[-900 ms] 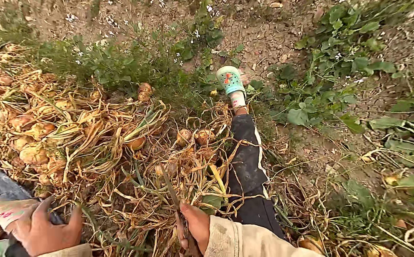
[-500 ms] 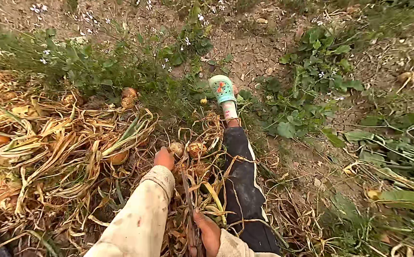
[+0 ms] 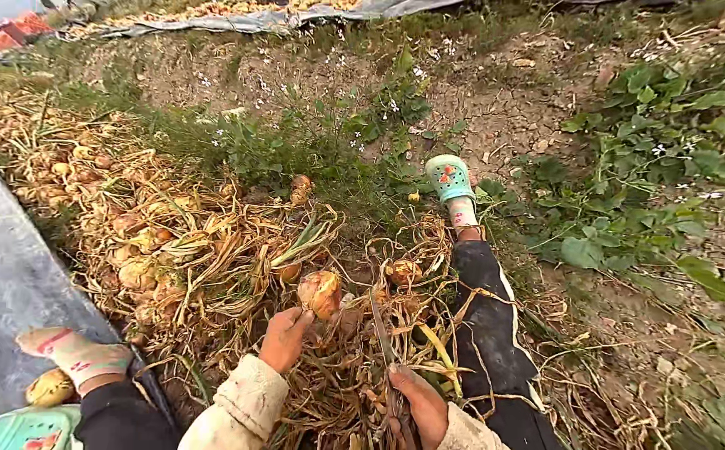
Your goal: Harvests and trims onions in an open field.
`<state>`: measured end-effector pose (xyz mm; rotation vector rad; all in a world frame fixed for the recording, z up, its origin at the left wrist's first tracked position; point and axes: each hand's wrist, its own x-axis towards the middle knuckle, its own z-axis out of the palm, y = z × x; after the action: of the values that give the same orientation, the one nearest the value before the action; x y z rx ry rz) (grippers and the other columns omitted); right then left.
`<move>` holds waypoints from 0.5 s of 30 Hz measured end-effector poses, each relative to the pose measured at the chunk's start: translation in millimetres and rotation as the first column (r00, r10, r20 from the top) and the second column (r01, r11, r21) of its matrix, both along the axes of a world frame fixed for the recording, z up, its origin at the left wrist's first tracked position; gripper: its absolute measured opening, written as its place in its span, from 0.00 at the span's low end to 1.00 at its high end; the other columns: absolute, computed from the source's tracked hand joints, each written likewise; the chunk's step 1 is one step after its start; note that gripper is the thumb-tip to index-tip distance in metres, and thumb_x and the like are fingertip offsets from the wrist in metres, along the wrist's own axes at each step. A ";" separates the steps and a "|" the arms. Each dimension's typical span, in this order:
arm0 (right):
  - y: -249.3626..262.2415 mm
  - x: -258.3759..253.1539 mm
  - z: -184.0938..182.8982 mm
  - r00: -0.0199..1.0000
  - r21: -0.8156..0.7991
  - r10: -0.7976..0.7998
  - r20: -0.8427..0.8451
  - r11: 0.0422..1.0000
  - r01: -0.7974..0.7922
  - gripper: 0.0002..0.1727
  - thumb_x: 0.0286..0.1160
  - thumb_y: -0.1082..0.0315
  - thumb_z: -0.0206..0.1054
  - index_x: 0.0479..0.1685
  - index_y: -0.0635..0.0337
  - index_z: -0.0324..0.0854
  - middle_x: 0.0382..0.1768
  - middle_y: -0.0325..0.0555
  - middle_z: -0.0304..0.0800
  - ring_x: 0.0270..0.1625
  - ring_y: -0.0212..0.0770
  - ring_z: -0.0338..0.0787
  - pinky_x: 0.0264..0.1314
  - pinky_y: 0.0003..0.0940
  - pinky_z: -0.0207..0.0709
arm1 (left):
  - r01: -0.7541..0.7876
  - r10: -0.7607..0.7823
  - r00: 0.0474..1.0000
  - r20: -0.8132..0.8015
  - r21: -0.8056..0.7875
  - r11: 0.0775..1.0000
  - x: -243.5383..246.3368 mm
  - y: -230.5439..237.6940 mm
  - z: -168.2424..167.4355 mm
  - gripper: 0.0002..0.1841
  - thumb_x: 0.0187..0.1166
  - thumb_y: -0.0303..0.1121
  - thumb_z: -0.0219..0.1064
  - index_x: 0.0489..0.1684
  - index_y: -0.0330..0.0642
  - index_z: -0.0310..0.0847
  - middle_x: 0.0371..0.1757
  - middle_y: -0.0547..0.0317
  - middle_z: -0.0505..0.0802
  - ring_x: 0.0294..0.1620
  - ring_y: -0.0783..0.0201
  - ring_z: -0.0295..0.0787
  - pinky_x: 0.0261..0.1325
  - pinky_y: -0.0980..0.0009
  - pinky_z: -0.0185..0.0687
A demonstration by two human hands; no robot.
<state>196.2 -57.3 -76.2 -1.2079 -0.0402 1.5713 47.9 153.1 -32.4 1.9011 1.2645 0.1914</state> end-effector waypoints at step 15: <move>3.0 -24.9 65.6 0.807 0.410 0.023 0.590 0.853 -0.324 0.22 0.77 0.53 0.70 0.57 0.61 0.79 0.36 0.32 0.89 0.31 0.22 0.85 0.35 0.22 0.83 | 0.179 -0.290 0.903 0.317 0.336 0.925 -100.6 -112.4 23.3 0.37 0.70 0.60 0.72 0.70 0.38 0.82 0.61 0.56 0.93 0.63 0.70 0.90 0.67 0.66 0.86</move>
<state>171.3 -54.3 -10.6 -1.2288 -0.9280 1.1871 -52.7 40.7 -9.1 2.1344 0.7779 0.6067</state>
